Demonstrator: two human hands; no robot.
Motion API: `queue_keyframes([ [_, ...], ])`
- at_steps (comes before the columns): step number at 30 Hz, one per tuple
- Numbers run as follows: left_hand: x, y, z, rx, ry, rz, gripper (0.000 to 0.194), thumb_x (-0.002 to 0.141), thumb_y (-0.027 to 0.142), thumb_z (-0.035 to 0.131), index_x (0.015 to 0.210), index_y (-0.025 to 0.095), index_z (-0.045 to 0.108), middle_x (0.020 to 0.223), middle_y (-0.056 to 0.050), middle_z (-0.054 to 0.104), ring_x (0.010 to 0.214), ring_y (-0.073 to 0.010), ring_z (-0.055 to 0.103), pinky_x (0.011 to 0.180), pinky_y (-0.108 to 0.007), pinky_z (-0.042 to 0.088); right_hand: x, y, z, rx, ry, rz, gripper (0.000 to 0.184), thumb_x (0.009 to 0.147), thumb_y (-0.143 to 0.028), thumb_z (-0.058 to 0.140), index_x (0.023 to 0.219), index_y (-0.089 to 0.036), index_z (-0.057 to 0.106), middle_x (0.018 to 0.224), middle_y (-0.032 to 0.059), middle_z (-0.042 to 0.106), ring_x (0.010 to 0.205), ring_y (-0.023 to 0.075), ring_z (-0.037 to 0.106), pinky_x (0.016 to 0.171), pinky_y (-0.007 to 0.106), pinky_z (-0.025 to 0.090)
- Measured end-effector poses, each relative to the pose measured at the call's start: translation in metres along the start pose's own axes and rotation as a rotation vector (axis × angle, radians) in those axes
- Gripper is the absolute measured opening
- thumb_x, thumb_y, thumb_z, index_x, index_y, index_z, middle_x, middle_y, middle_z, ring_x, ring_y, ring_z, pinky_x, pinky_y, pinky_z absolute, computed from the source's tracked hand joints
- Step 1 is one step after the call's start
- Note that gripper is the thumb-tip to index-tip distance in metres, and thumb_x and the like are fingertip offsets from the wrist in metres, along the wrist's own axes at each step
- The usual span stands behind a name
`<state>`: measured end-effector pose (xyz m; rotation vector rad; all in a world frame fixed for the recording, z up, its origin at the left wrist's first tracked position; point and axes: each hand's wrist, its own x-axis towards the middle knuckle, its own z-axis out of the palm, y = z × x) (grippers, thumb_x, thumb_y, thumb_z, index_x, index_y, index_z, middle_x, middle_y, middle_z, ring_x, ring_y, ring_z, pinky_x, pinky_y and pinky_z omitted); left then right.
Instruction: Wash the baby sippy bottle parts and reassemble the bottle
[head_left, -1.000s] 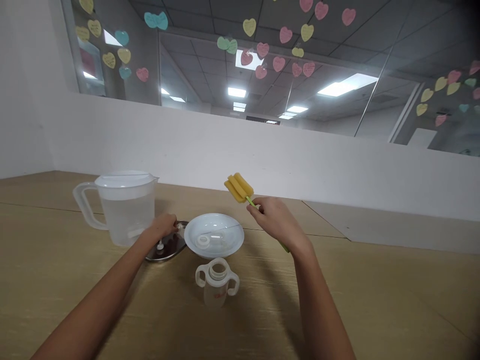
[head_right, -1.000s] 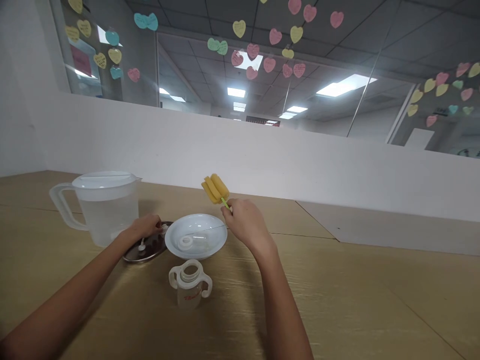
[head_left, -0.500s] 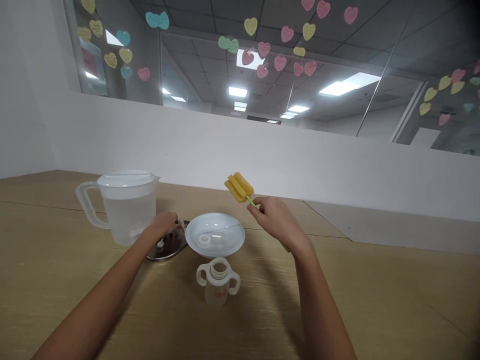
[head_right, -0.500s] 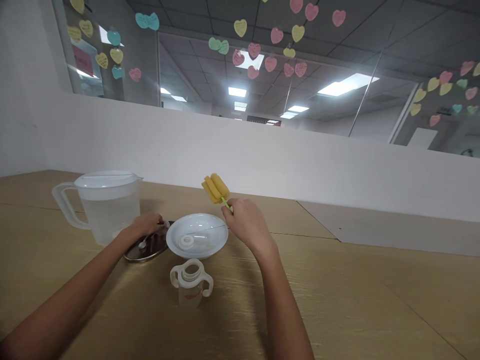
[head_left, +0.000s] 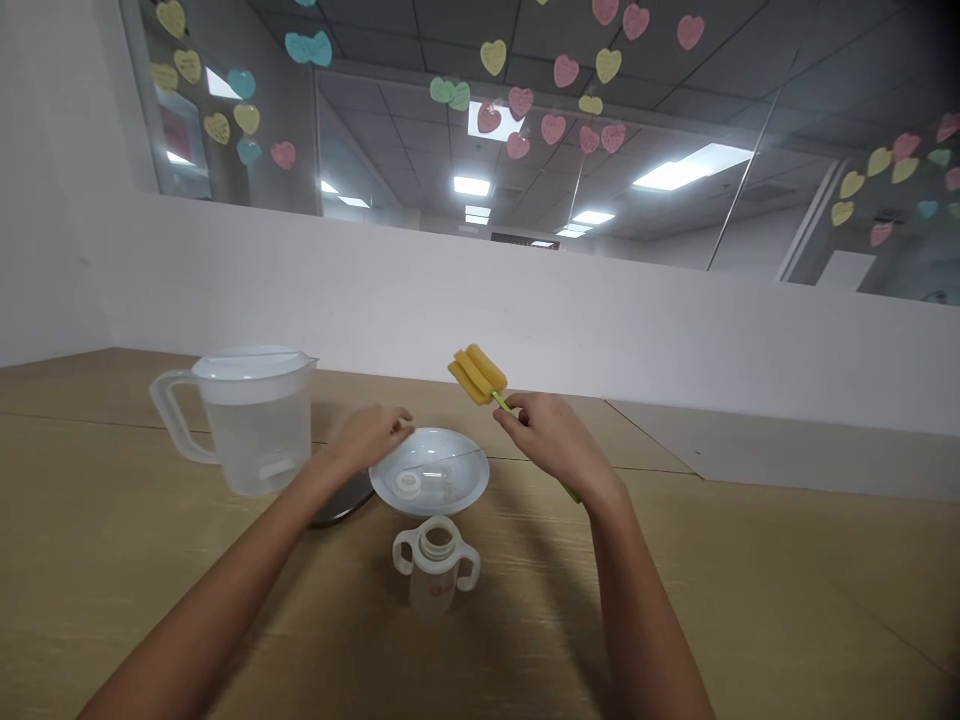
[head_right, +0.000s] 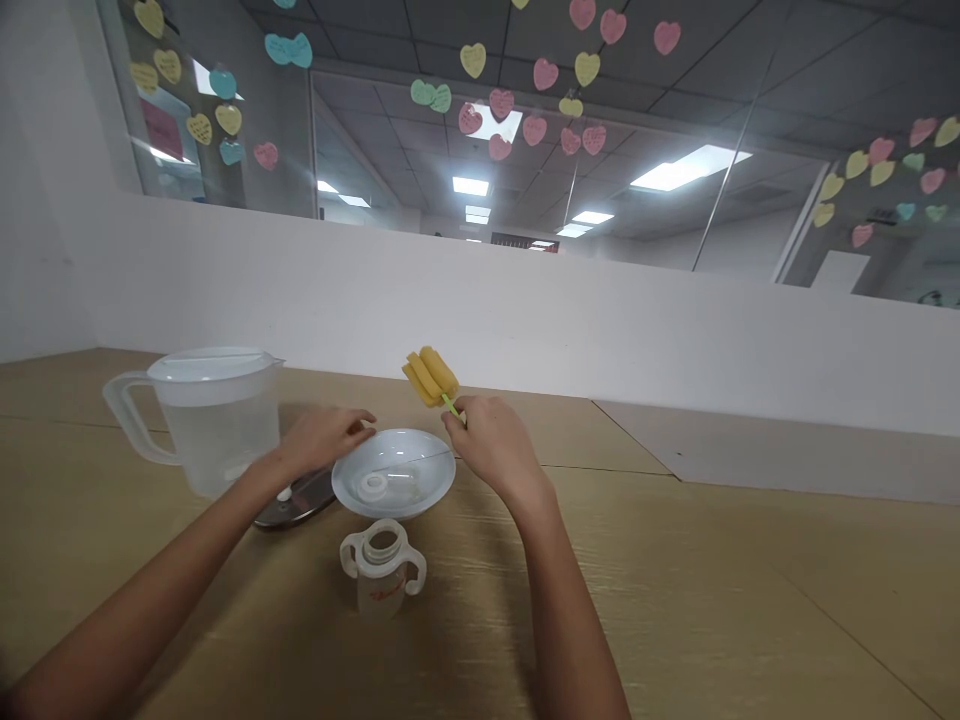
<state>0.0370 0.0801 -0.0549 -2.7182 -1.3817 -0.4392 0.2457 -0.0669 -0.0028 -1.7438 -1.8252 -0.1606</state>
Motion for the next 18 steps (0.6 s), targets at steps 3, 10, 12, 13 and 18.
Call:
queue_keyframes([
  [3, -0.002, 0.023, 0.021, -0.005, -0.062, 0.166, 0.038, 0.086, 0.036, 0.044, 0.115, 0.016, 0.059, 0.117, -0.01, 0.062, 0.106, -0.024, 0.057, 0.087, -0.031, 0.042, 0.0, 0.0, 0.0, -0.004, -0.005, -0.002, 0.03, 0.087, -0.033, 0.039, 0.063, -0.018, 0.052, 0.055, -0.0007, 0.047, 0.051, 0.0118, 0.038, 0.049, 0.024, 0.023],
  [10, 0.004, 0.022, 0.062, 0.08, -0.133, 0.294, 0.043, 0.079, 0.026, 0.057, 0.121, 0.015, 0.053, 0.122, -0.011, 0.058, 0.113, -0.0244, 0.052, 0.096, -0.033, 0.037, 0.001, 0.0, 0.001, 0.012, -0.023, 0.003, 0.029, 0.086, -0.033, 0.04, 0.064, -0.019, 0.051, 0.055, -0.0009, 0.046, 0.05, 0.0116, 0.036, 0.049, 0.024, 0.022],
  [12, 0.005, 0.019, 0.066, 0.101, -0.14, 0.287, 0.044, 0.078, 0.024, 0.058, 0.121, 0.016, 0.053, 0.119, -0.012, 0.059, 0.11, -0.0253, 0.054, 0.094, -0.035, 0.039, 0.001, 0.0, 0.001, 0.016, -0.027, -0.002, 0.029, 0.086, -0.033, 0.04, 0.063, -0.019, 0.049, 0.055, -0.001, 0.045, 0.051, 0.0117, 0.035, 0.049, 0.024, 0.021],
  [13, 0.005, 0.018, 0.068, 0.109, -0.141, 0.281, 0.044, 0.077, 0.024, 0.059, 0.121, 0.016, 0.053, 0.119, -0.012, 0.06, 0.109, -0.0258, 0.055, 0.093, -0.036, 0.04, 0.001, 0.0, 0.001, 0.015, -0.028, -0.003, 0.029, 0.086, -0.033, 0.04, 0.063, -0.019, 0.048, 0.055, -0.0011, 0.044, 0.05, 0.0116, 0.035, 0.049, 0.024, 0.021],
  [18, 0.007, 0.015, 0.074, 0.127, -0.146, 0.267, 0.046, 0.076, 0.026, 0.06, 0.122, 0.019, 0.052, 0.117, -0.012, 0.061, 0.107, -0.0264, 0.056, 0.089, -0.036, 0.042, 0.001, 0.0, 0.002, 0.014, -0.03, 0.003, 0.028, 0.086, -0.033, 0.04, 0.063, -0.019, 0.048, 0.055, -0.0011, 0.044, 0.05, 0.0116, 0.034, 0.049, 0.024, 0.021],
])
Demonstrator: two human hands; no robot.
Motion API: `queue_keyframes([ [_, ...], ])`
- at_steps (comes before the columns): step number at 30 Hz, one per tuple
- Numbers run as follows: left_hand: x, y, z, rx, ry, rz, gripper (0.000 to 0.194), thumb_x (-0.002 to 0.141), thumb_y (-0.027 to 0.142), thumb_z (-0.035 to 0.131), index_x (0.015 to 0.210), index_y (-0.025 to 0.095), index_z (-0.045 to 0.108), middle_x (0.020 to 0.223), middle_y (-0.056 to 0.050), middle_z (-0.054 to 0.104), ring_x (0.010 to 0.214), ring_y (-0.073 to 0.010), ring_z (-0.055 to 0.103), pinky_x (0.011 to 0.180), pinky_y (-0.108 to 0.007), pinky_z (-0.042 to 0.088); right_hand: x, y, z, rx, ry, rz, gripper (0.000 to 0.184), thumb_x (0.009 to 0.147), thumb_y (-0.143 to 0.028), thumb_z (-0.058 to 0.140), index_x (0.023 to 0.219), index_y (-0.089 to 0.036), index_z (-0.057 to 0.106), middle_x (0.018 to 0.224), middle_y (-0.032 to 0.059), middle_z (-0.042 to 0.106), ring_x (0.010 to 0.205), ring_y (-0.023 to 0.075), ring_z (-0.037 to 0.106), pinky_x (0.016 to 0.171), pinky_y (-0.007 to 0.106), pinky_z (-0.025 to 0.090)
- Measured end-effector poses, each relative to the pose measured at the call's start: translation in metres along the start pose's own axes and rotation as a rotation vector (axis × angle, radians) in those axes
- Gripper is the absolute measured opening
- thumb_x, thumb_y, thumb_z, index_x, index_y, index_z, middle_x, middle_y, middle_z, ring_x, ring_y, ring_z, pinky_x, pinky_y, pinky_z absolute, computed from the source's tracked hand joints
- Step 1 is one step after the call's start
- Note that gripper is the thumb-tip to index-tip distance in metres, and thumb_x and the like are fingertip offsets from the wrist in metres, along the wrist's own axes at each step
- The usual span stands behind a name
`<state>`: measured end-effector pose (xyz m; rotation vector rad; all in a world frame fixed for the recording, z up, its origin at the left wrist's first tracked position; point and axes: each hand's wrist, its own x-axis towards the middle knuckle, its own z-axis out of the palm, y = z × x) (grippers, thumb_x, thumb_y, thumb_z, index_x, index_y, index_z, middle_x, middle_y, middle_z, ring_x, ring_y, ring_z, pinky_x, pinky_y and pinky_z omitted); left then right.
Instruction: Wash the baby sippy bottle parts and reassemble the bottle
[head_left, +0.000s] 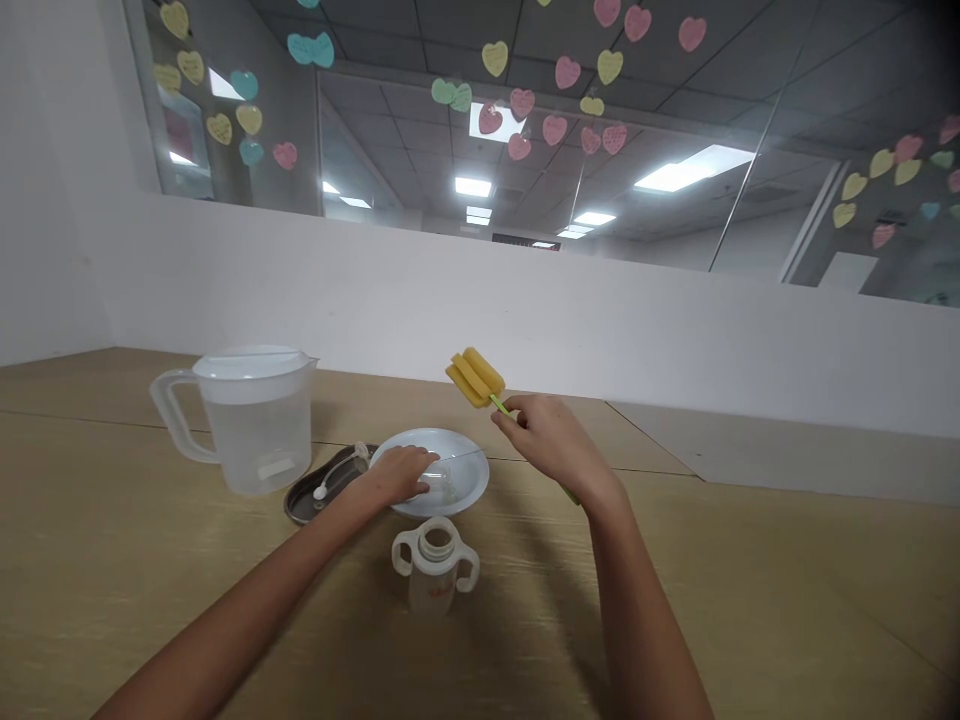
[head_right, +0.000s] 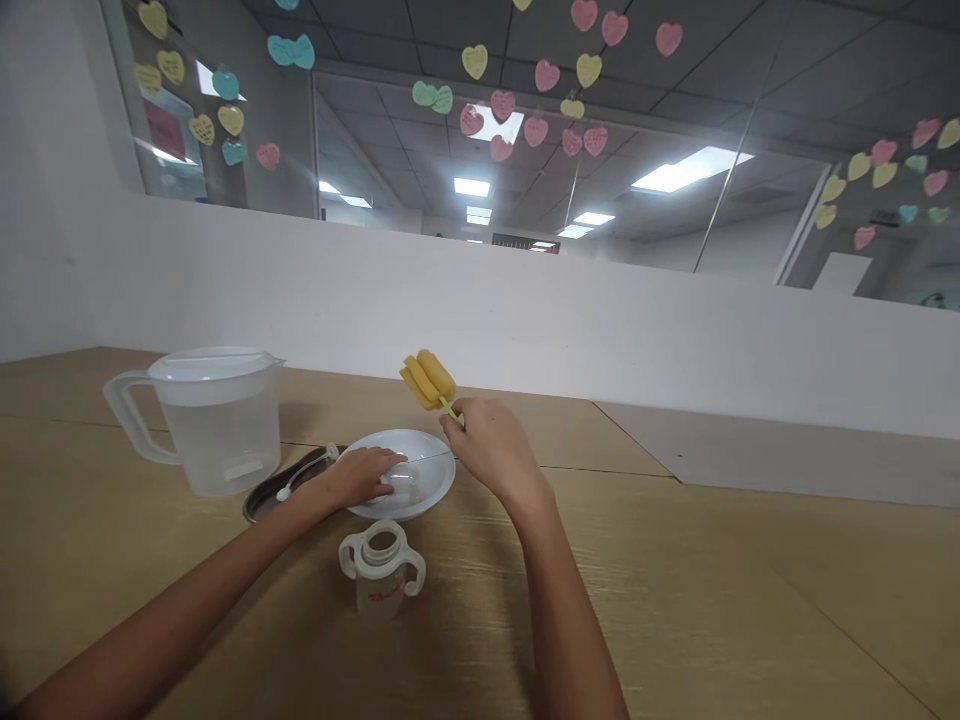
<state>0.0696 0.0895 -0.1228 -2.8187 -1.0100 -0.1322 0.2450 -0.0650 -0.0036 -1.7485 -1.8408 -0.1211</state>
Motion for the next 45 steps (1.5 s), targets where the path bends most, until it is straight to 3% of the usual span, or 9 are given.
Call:
queue_keyframes([
  [17, -0.002, -0.006, -0.009, -0.055, 0.096, -0.015, 0.041, 0.079, 0.023, 0.054, 0.119, 0.019, 0.052, 0.109, -0.012, 0.056, 0.101, -0.0241, 0.055, 0.085, -0.033, 0.043, 0.0, 0.002, -0.001, -0.023, 0.012, -0.017, 0.029, 0.086, -0.033, 0.04, 0.063, -0.019, 0.051, 0.055, -0.0003, 0.047, 0.051, 0.0118, 0.036, 0.05, 0.025, 0.021],
  [21, -0.012, -0.019, -0.046, -0.317, 0.398, -0.144, 0.055, 0.085, 0.031, 0.044, 0.136, 0.017, 0.031, 0.116, -0.013, 0.044, 0.105, -0.0243, 0.05, 0.094, -0.04, 0.038, -0.001, 0.003, -0.004, 0.006, 0.012, 0.001, 0.027, 0.086, -0.033, 0.04, 0.066, -0.019, 0.052, 0.057, -0.0004, 0.047, 0.052, 0.0119, 0.036, 0.05, 0.024, 0.022],
  [25, -0.025, -0.021, -0.087, -0.862, 0.726, -0.288, 0.056, 0.075, 0.041, 0.057, 0.126, 0.021, 0.043, 0.105, -0.006, 0.046, 0.104, -0.0223, 0.05, 0.097, -0.04, 0.037, -0.001, 0.004, -0.005, 0.018, -0.062, -0.031, 0.028, 0.085, -0.032, 0.041, 0.062, -0.018, 0.049, 0.055, -0.0013, 0.045, 0.051, 0.0108, 0.033, 0.05, 0.024, 0.022],
  [27, -0.03, -0.014, -0.101, -1.209, 0.787, -0.288, 0.052, 0.071, 0.038, 0.062, 0.116, 0.017, 0.049, 0.101, -0.005, 0.051, 0.099, -0.0208, 0.053, 0.095, -0.04, 0.039, -0.001, 0.003, -0.004, 0.046, -0.149, -0.093, 0.03, 0.085, -0.032, 0.042, 0.06, -0.018, 0.049, 0.055, -0.0017, 0.045, 0.052, 0.0102, 0.034, 0.05, 0.024, 0.022],
  [30, -0.034, 0.001, -0.11, -1.6, 0.675, -0.176, 0.04, 0.068, 0.032, 0.066, 0.102, 0.015, 0.051, 0.101, -0.006, 0.056, 0.097, -0.0193, 0.056, 0.094, -0.038, 0.04, -0.001, -0.001, -0.002, 0.079, -0.224, -0.182, 0.031, 0.086, -0.033, 0.041, 0.061, -0.018, 0.052, 0.056, -0.002, 0.048, 0.052, 0.0096, 0.035, 0.05, 0.024, 0.022],
  [32, -0.036, 0.01, -0.111, -1.639, 0.583, -0.12, 0.043, 0.069, 0.03, 0.066, 0.107, 0.018, 0.049, 0.101, -0.005, 0.058, 0.098, -0.0188, 0.056, 0.095, -0.039, 0.04, -0.002, -0.003, -0.001, 0.056, -0.19, -0.2, 0.032, 0.088, -0.033, 0.04, 0.064, -0.017, 0.055, 0.057, -0.0016, 0.049, 0.052, 0.0096, 0.036, 0.051, 0.024, 0.022],
  [39, -0.042, 0.026, -0.109, -1.083, 0.449, -0.099, 0.05, 0.08, 0.045, 0.053, 0.124, 0.024, 0.043, 0.105, -0.004, 0.059, 0.096, -0.0211, 0.055, 0.083, -0.036, 0.044, 0.001, -0.002, 0.0, -0.155, -0.08, -0.2, 0.034, 0.091, -0.035, 0.038, 0.076, -0.018, 0.065, 0.058, 0.0015, 0.057, 0.051, 0.0107, 0.039, 0.052, 0.025, 0.021],
  [42, -0.044, 0.03, -0.109, -1.071, 0.41, -0.06, 0.045, 0.083, 0.048, 0.047, 0.12, 0.021, 0.043, 0.108, -0.006, 0.058, 0.093, -0.0202, 0.057, 0.079, -0.034, 0.046, 0.002, 0.002, 0.001, -0.199, -0.096, -0.234, 0.03, 0.09, -0.033, 0.041, 0.082, -0.02, 0.067, 0.062, 0.0023, 0.061, 0.053, 0.0118, 0.044, 0.053, 0.025, 0.022],
  [45, -0.044, 0.032, -0.104, -1.134, 0.344, -0.048, 0.04, 0.088, 0.053, 0.035, 0.108, 0.02, 0.045, 0.09, -0.004, 0.061, 0.069, -0.0151, 0.06, 0.066, -0.03, 0.049, 0.002, 0.001, 0.001, -0.198, -0.126, -0.313, 0.026, 0.09, -0.029, 0.043, 0.084, -0.021, 0.067, 0.069, 0.0031, 0.066, 0.058, 0.0124, 0.05, 0.054, 0.024, 0.023],
])
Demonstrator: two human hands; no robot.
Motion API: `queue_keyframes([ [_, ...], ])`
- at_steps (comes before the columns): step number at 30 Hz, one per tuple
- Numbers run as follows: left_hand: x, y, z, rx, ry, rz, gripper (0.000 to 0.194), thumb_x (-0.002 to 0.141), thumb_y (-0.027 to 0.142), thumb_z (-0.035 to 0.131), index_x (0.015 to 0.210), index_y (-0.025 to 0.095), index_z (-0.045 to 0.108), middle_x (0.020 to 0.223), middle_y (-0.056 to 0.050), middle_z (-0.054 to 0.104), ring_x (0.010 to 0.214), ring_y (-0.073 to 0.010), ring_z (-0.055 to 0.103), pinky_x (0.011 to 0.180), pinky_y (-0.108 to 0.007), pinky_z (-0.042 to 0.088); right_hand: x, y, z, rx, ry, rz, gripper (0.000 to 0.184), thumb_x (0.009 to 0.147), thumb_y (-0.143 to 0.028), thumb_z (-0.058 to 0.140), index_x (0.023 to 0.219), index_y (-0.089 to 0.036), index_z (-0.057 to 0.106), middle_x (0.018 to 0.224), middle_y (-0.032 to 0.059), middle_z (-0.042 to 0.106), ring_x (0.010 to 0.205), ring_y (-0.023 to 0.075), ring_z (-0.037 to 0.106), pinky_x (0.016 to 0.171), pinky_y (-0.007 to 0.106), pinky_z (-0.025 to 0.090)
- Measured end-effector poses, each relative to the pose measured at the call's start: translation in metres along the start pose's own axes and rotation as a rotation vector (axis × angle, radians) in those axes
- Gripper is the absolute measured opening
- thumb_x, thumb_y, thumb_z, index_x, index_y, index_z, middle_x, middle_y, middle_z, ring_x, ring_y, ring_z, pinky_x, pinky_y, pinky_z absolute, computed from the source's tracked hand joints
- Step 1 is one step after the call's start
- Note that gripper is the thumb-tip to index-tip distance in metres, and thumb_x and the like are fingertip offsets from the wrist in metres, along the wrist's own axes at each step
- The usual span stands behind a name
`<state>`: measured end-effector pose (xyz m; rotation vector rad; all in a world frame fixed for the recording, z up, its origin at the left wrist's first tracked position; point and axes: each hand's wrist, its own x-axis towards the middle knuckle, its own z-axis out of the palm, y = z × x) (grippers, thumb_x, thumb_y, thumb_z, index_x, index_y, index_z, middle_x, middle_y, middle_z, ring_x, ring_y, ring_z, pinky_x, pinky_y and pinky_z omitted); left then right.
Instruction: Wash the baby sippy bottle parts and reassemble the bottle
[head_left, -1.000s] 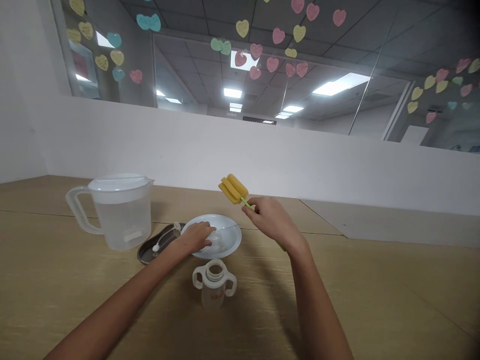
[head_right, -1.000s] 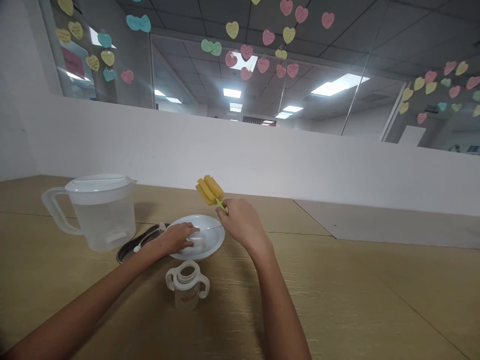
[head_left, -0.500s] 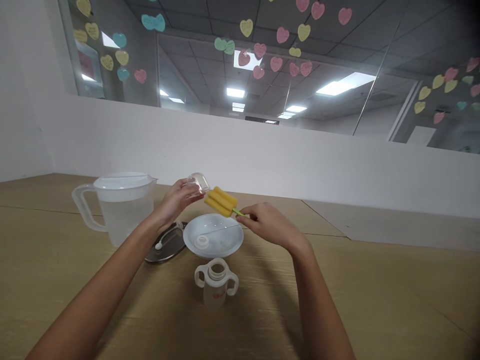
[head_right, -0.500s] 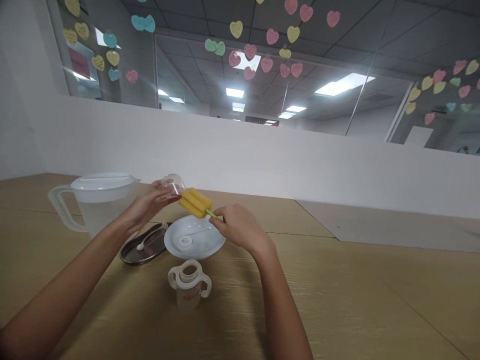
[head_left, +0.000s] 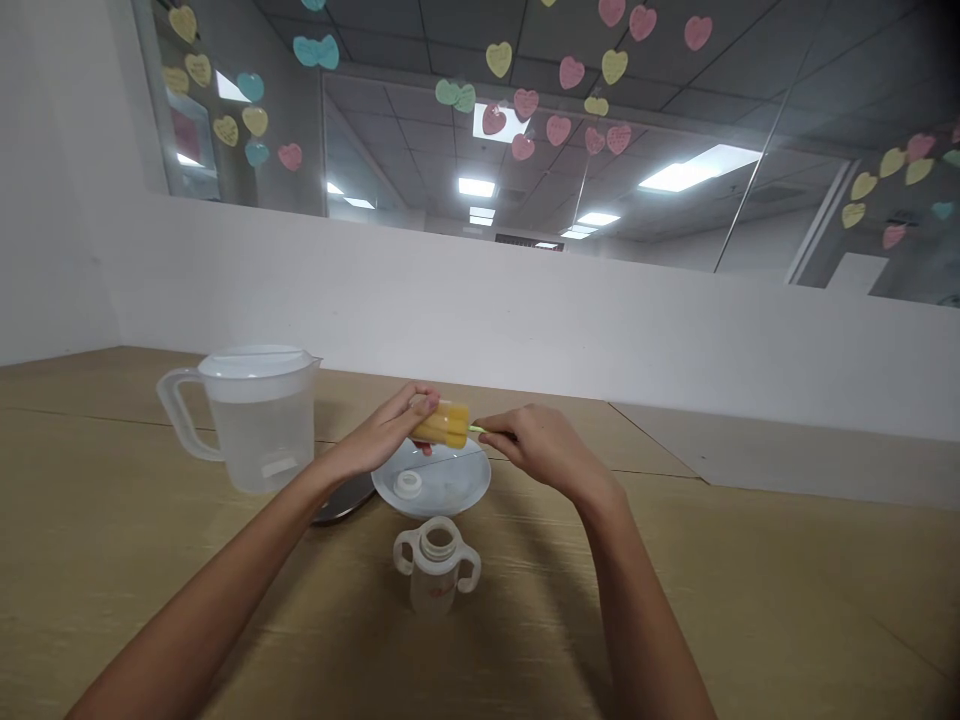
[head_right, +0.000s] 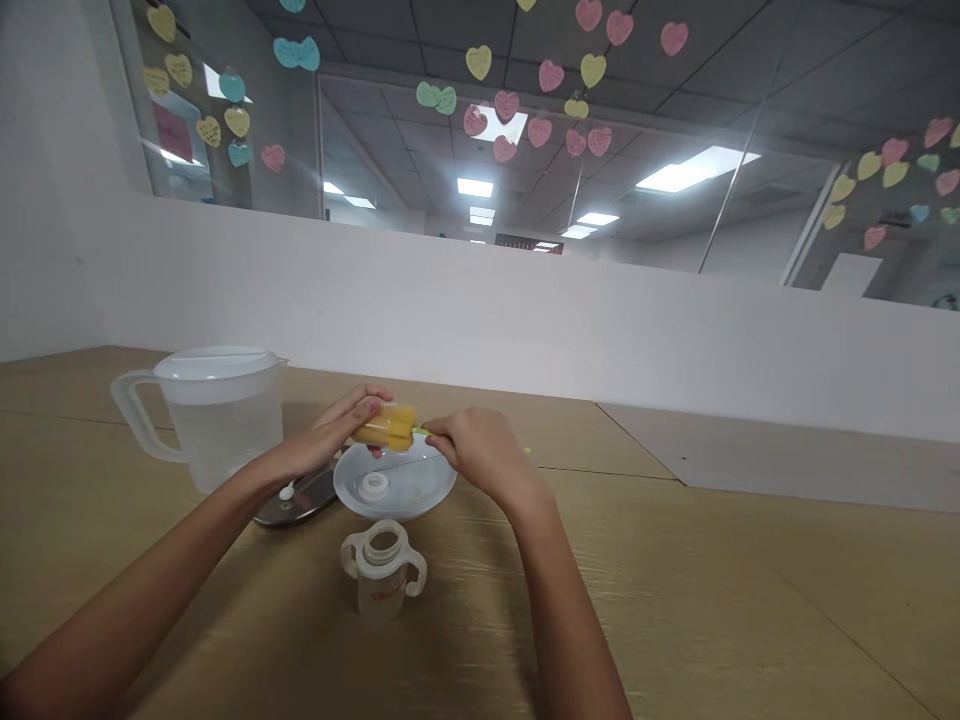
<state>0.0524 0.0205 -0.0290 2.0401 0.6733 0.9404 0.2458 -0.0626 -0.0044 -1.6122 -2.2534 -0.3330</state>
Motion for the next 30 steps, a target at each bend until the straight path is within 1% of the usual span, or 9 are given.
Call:
queue_keyframes([
  [2, 0.0, -0.003, 0.001, 0.014, 0.003, -0.009, 0.043, 0.089, 0.055, 0.027, 0.102, 0.019, 0.044, 0.072, 0.0, 0.057, 0.051, -0.0109, 0.052, 0.055, -0.027, 0.045, 0.0, -0.003, 0.0, -0.01, -0.004, -0.024, 0.026, 0.09, -0.028, 0.043, 0.082, -0.02, 0.067, 0.072, 0.0039, 0.067, 0.061, 0.0129, 0.051, 0.055, 0.024, 0.023],
  [4, -0.001, -0.005, 0.0, 0.071, 0.028, 0.01, 0.043, 0.089, 0.055, 0.025, 0.103, 0.019, 0.043, 0.066, 0.002, 0.054, 0.048, -0.01, 0.047, 0.051, -0.024, 0.042, 0.001, -0.006, 0.0, -0.018, 0.002, -0.016, 0.029, 0.091, -0.029, 0.041, 0.079, -0.019, 0.065, 0.07, 0.0041, 0.066, 0.06, 0.0128, 0.05, 0.055, 0.025, 0.023],
  [7, -0.002, -0.001, -0.007, 0.209, 0.003, 0.062, 0.043, 0.089, 0.051, 0.033, 0.12, 0.022, 0.036, 0.084, -0.002, 0.059, 0.068, -0.0135, 0.055, 0.061, -0.025, 0.045, 0.001, -0.01, 0.0, 0.038, -0.015, 0.005, 0.034, 0.093, -0.031, 0.036, 0.077, -0.017, 0.063, 0.065, 0.003, 0.062, 0.055, 0.0111, 0.046, 0.054, 0.024, 0.023],
  [10, -0.002, 0.003, -0.014, 0.341, -0.044, 0.202, 0.057, 0.083, 0.042, 0.05, 0.133, 0.026, 0.029, 0.112, -0.004, 0.057, 0.098, -0.0186, 0.055, 0.081, -0.03, 0.045, 0.002, -0.011, 0.002, 0.132, -0.035, 0.024, 0.036, 0.093, -0.032, 0.034, 0.073, -0.016, 0.059, 0.061, 0.0012, 0.056, 0.052, 0.0098, 0.041, 0.052, 0.024, 0.022],
  [13, -0.001, 0.005, -0.018, 0.458, 0.014, 0.364, 0.058, 0.075, 0.031, 0.061, 0.128, 0.027, 0.039, 0.124, -0.004, 0.052, 0.112, -0.0207, 0.048, 0.095, -0.033, 0.039, 0.004, -0.01, 0.005, 0.197, -0.052, 0.015, 0.036, 0.093, -0.031, 0.034, 0.068, -0.016, 0.055, 0.057, -0.0004, 0.051, 0.052, 0.0092, 0.038, 0.051, 0.024, 0.021],
  [19, -0.003, 0.009, -0.019, 0.417, 0.068, 0.314, 0.059, 0.069, 0.039, 0.067, 0.12, 0.021, 0.044, 0.106, -0.004, 0.061, 0.093, -0.0188, 0.057, 0.082, -0.031, 0.045, 0.002, -0.006, 0.002, 0.216, -0.021, -0.011, 0.036, 0.091, -0.031, 0.038, 0.065, -0.016, 0.057, 0.055, -0.0018, 0.048, 0.051, 0.0091, 0.034, 0.051, 0.023, 0.021],
  [23, -0.005, 0.012, -0.015, 0.351, 0.17, 0.22, 0.042, 0.084, 0.052, 0.042, 0.107, 0.018, 0.051, 0.078, -0.001, 0.06, 0.068, -0.014, 0.055, 0.061, -0.024, 0.045, 0.002, -0.008, -0.001, 0.141, 0.073, -0.038, 0.03, 0.089, -0.028, 0.041, 0.071, -0.018, 0.063, 0.056, -0.0012, 0.054, 0.051, 0.0094, 0.034, 0.052, 0.023, 0.022],
  [26, -0.005, 0.009, -0.01, 0.309, 0.207, 0.163, 0.055, 0.09, 0.054, 0.019, 0.098, 0.014, 0.056, 0.065, -0.002, 0.056, 0.053, -0.0125, 0.05, 0.049, -0.023, 0.041, 0.005, -0.012, 0.0, 0.055, 0.092, -0.031, 0.028, 0.09, -0.027, 0.042, 0.078, -0.019, 0.066, 0.062, 0.0017, 0.06, 0.052, 0.0099, 0.04, 0.054, 0.024, 0.023],
  [30, -0.005, 0.01, -0.009, 0.326, 0.212, 0.157, 0.05, 0.09, 0.052, 0.024, 0.105, 0.015, 0.055, 0.065, -0.001, 0.056, 0.048, -0.0106, 0.048, 0.047, -0.022, 0.04, 0.007, -0.014, 0.002, 0.028, 0.104, -0.005, 0.03, 0.091, -0.029, 0.04, 0.082, -0.019, 0.067, 0.067, 0.0039, 0.065, 0.054, 0.0107, 0.045, 0.054, 0.024, 0.023],
])
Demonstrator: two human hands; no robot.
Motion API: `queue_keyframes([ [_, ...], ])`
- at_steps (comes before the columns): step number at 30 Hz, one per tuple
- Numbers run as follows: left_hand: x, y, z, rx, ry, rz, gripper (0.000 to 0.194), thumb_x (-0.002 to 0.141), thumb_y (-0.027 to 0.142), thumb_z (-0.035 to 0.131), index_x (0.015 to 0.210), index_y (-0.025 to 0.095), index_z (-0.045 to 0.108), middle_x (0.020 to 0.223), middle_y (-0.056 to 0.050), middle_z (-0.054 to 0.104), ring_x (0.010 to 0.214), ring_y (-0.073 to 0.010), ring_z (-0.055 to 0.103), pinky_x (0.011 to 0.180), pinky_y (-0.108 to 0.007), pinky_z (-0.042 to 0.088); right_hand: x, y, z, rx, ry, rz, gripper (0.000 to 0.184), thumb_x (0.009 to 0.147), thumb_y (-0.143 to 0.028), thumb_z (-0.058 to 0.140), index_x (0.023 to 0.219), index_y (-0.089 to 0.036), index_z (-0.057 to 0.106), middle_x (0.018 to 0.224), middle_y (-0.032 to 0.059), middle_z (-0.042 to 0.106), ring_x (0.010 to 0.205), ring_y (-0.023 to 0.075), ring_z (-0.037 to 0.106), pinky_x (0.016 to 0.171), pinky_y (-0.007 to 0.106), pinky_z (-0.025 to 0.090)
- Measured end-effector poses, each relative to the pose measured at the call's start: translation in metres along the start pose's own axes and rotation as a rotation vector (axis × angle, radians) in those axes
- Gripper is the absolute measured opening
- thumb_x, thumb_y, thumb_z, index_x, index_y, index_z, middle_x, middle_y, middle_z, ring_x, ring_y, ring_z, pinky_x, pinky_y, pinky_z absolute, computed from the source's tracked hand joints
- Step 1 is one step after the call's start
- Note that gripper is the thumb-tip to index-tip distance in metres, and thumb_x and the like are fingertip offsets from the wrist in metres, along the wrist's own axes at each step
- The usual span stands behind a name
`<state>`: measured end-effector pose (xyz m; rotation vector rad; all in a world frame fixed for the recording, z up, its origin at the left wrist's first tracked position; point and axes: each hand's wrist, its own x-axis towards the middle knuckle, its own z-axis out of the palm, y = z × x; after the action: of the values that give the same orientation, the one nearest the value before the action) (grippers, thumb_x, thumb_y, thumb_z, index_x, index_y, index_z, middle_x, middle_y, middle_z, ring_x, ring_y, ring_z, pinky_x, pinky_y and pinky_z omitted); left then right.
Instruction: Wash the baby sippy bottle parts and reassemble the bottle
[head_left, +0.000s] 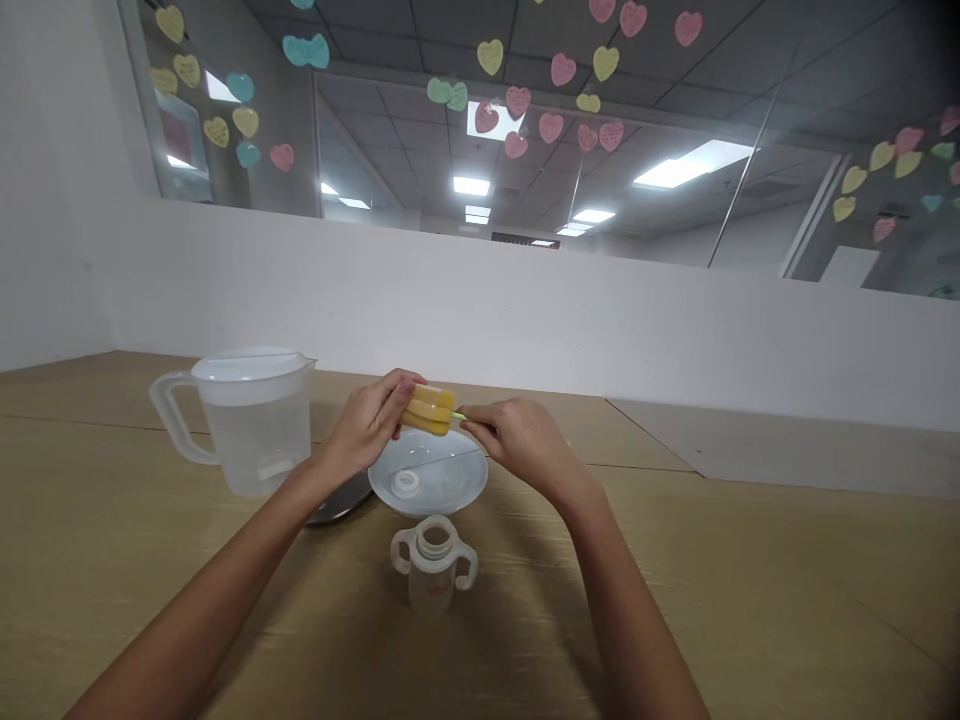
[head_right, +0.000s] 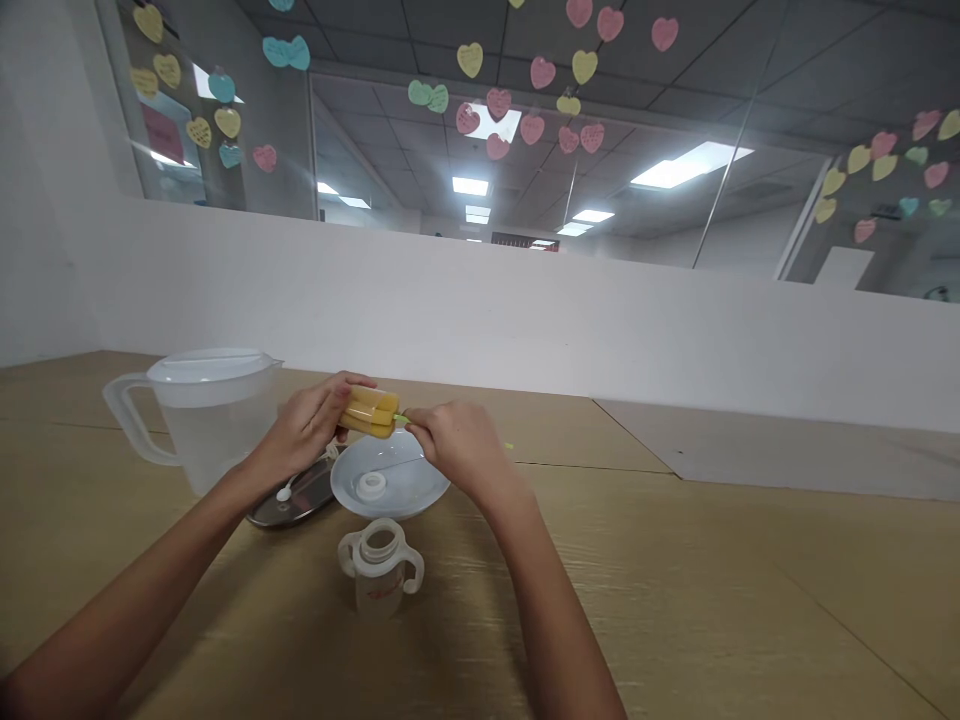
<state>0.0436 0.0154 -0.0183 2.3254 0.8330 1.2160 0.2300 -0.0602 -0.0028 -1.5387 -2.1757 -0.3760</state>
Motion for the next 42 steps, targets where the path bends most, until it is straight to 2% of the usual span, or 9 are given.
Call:
queue_keyframes([
  [3, 0.001, 0.004, -0.003, -0.073, -0.022, 0.076, 0.043, 0.087, 0.045, 0.042, 0.122, 0.02, 0.043, 0.103, -0.007, 0.058, 0.066, -0.0112, 0.056, 0.059, -0.024, 0.048, -0.001, 0.003, 0.0, 0.02, 0.03, 0.034, 0.031, 0.092, -0.031, 0.039, 0.088, -0.019, 0.068, 0.07, 0.0044, 0.066, 0.055, 0.0114, 0.046, 0.055, 0.024, 0.024],
  [6, 0.001, 0.005, -0.006, -0.098, -0.004, 0.151, 0.056, 0.082, 0.037, 0.054, 0.132, 0.027, 0.032, 0.132, -0.009, 0.041, 0.088, -0.0146, 0.057, 0.078, -0.03, 0.05, -0.001, 0.006, 0.0, 0.027, 0.041, 0.061, 0.032, 0.092, -0.032, 0.038, 0.089, -0.018, 0.068, 0.068, 0.0042, 0.066, 0.055, 0.0118, 0.045, 0.055, 0.024, 0.025],
  [14, 0.004, -0.005, -0.006, -0.049, 0.056, 0.292, 0.062, 0.073, 0.032, 0.065, 0.129, 0.025, 0.04, 0.121, -0.008, 0.053, 0.109, -0.0222, 0.053, 0.096, -0.043, 0.044, -0.003, 0.004, -0.003, 0.101, 0.025, 0.083, 0.033, 0.091, -0.031, 0.039, 0.085, -0.017, 0.068, 0.067, 0.0027, 0.063, 0.054, 0.0106, 0.039, 0.055, 0.024, 0.026],
  [22, -0.001, 0.004, -0.016, 0.008, 0.118, 0.376, 0.057, 0.067, 0.035, 0.071, 0.119, 0.021, 0.05, 0.113, -0.007, 0.059, 0.105, -0.022, 0.056, 0.092, -0.038, 0.047, -0.01, 0.002, -0.01, 0.308, -0.002, 0.042, 0.037, 0.091, -0.034, 0.038, 0.074, -0.017, 0.065, 0.064, -0.0008, 0.057, 0.054, 0.0092, 0.038, 0.052, 0.022, 0.024],
  [29, 0.001, 0.001, -0.026, 0.026, -0.005, 0.056, 0.043, 0.082, 0.049, 0.05, 0.112, 0.019, 0.056, 0.071, -0.001, 0.06, 0.06, -0.0129, 0.058, 0.056, -0.023, 0.05, -0.007, -0.01, -0.011, 0.016, -0.063, 0.037, 0.031, 0.092, -0.031, 0.04, 0.08, -0.019, 0.065, 0.064, 0.0022, 0.061, 0.052, 0.0104, 0.042, 0.053, 0.025, 0.022],
  [32, 0.007, -0.01, -0.037, 0.06, 0.038, -0.039, 0.046, 0.084, 0.054, 0.04, 0.104, 0.017, 0.059, 0.072, -0.002, 0.061, 0.055, -0.0129, 0.058, 0.053, -0.024, 0.049, -0.008, -0.007, -0.011, -0.044, -0.049, 0.046, 0.032, 0.092, -0.032, 0.04, 0.077, -0.019, 0.065, 0.064, 0.0032, 0.062, 0.053, 0.0114, 0.044, 0.052, 0.025, 0.021],
  [35, 0.011, -0.032, -0.054, 0.241, -0.013, -0.178, 0.05, 0.082, 0.058, 0.039, 0.105, 0.018, 0.058, 0.083, -0.005, 0.065, 0.059, -0.0152, 0.061, 0.059, -0.026, 0.049, -0.011, -0.002, -0.014, -0.013, -0.031, 0.059, 0.031, 0.091, -0.032, 0.041, 0.077, -0.019, 0.066, 0.065, 0.0027, 0.064, 0.054, 0.0118, 0.046, 0.053, 0.025, 0.023],
  [38, 0.013, -0.062, -0.066, 0.499, -0.207, -0.295, 0.055, 0.074, 0.059, 0.047, 0.11, 0.017, 0.057, 0.098, -0.009, 0.066, 0.081, -0.0229, 0.064, 0.071, -0.03, 0.048, -0.015, 0.002, -0.018, 0.046, -0.001, 0.077, 0.031, 0.091, -0.032, 0.041, 0.08, -0.019, 0.067, 0.066, 0.0021, 0.064, 0.055, 0.0114, 0.046, 0.054, 0.025, 0.024],
  [42, 0.015, -0.107, -0.057, 0.711, -0.413, -0.344, 0.055, 0.067, 0.045, 0.056, 0.112, 0.014, 0.056, 0.111, -0.012, 0.062, 0.1, -0.0264, 0.058, 0.082, -0.031, 0.045, -0.017, 0.004, -0.02, 0.115, -0.03, 0.073, 0.033, 0.09, -0.032, 0.041, 0.07, -0.018, 0.063, 0.059, -0.0002, 0.057, 0.052, 0.0101, 0.037, 0.052, 0.025, 0.023],
])
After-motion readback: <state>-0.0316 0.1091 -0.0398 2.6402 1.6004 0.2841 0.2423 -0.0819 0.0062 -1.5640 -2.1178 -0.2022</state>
